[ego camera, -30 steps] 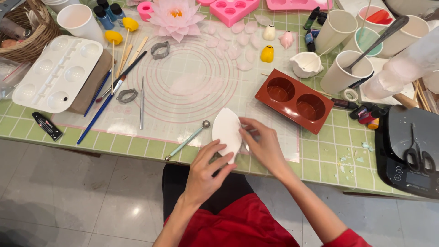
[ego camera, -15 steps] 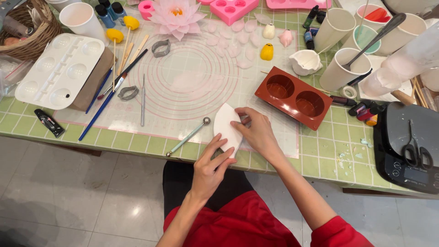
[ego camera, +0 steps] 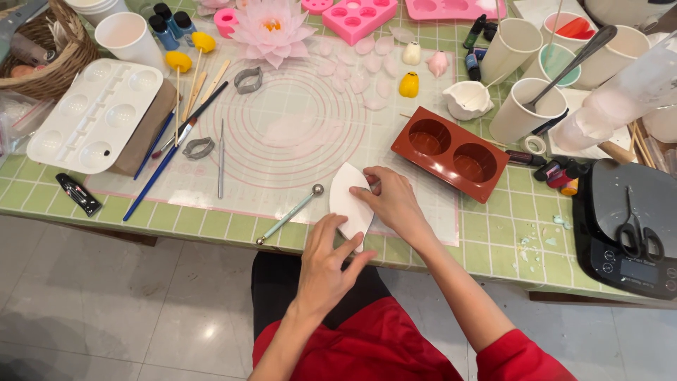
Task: Shaping and trimming wax petals using a ball tool and scissors for candle production.
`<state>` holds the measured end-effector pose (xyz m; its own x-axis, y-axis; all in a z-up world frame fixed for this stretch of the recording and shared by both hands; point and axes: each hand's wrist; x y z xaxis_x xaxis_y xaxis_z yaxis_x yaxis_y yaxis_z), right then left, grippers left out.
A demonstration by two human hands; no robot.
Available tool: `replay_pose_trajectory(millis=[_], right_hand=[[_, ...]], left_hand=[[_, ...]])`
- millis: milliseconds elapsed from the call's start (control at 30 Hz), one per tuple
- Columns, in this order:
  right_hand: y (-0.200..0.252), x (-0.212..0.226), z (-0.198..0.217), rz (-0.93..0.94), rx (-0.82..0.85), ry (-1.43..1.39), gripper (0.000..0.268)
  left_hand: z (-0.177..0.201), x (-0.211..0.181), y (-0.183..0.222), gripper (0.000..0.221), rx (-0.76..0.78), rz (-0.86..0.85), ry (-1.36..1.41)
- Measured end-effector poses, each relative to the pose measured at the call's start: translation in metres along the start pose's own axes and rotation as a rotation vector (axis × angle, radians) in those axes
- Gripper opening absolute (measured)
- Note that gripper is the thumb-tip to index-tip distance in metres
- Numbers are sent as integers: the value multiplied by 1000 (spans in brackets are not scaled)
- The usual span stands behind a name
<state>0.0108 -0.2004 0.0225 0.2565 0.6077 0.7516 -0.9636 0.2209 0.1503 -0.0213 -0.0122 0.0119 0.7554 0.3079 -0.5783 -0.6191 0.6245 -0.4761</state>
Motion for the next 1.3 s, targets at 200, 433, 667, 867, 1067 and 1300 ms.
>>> replay_pose_trajectory(millis=[200, 433, 667, 867, 1067, 1300], right_hand=[[-40, -43, -18, 122, -74, 164, 43], [-36, -19, 6, 28, 72, -176, 46], [-23, 7, 14, 48, 188, -534, 48], [27, 9, 29, 475, 113, -382, 33], [79, -5, 28, 714, -7, 174, 57], [78, -57, 0, 731, -81, 335, 43]], left_hand=[[-14, -8, -26, 21, 102, 174, -215], [-47, -10, -54, 47, 199, 315, -459], [-13, -6, -58, 42, 106, 468, -158], [-24, 47, -42, 16, -124, 619, 897], [-31, 54, -38, 17, -115, 732, 1081], [-29, 49, -35, 36, -107, 795, 987]])
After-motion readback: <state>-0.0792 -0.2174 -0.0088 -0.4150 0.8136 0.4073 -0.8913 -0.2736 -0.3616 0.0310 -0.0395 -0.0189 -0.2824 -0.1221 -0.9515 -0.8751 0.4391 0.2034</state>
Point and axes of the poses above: each hand's wrist, its own y-axis away from the middle knuckle, its own z-axis out of the back of the hand, x = y × z, and after that the axes turned 10 degrees about x, right-handed
